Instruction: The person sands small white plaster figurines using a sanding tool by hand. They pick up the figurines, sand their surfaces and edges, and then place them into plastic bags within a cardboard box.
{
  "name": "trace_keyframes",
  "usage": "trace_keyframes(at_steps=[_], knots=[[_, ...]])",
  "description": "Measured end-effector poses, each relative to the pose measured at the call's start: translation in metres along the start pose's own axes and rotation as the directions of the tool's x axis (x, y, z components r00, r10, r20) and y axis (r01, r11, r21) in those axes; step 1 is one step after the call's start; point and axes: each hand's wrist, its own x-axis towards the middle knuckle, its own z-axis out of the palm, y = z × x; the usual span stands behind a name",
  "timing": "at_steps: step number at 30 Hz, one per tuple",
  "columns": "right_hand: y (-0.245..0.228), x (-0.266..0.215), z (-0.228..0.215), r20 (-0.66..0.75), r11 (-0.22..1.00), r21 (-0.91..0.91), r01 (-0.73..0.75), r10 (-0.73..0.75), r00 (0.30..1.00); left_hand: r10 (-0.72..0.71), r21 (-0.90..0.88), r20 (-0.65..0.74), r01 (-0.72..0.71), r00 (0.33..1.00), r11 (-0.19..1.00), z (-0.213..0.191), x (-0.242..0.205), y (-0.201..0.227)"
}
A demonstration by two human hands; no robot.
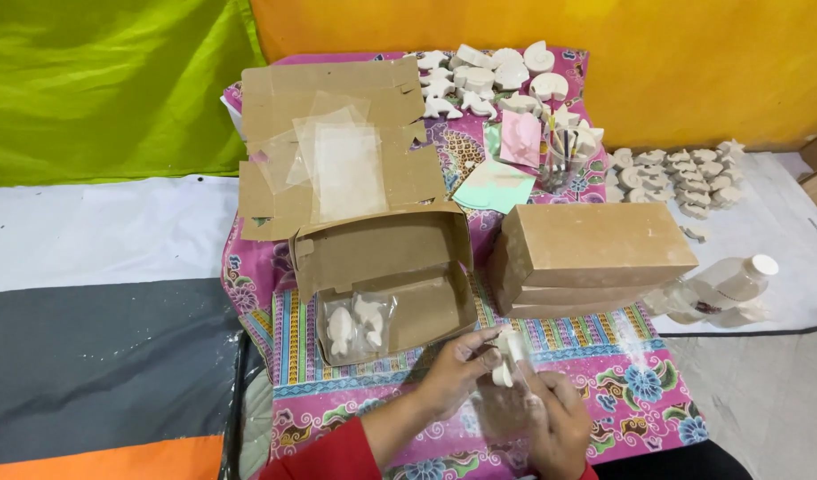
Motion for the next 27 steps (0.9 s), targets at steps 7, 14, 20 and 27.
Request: trace_keyframes(at_steps=[7,14,20,27], knots=[[0.048,-0.007,0.006,-0.024,0.987,-0.159,0.034,-0.039,0.999,-0.105,-0.219,0.072,0.118,0.992,0.968,-0.01,0.006,-0.013],[0.032,-0.001,0.011,0.03,0.964,-0.226,0.137,-0.133,0.991,-0.108,-0.158,0.08,0.12,0.991,0.98,-0.014,0.013,-0.018],[-0.005,0.0,0.007,0.0,0.979,-0.09,0.181,-0.182,0.983,-0.176,-0.218,-0.029,0.166,0.984,0.962,-0.004,0.01,-0.007],[0.033,0.005,0.008,-0.033,0.99,-0.134,-0.033,0.028,0.999,-0.12,-0.127,0.071,0.128,0.99,0.984,-0.003,0.002,-0.005]])
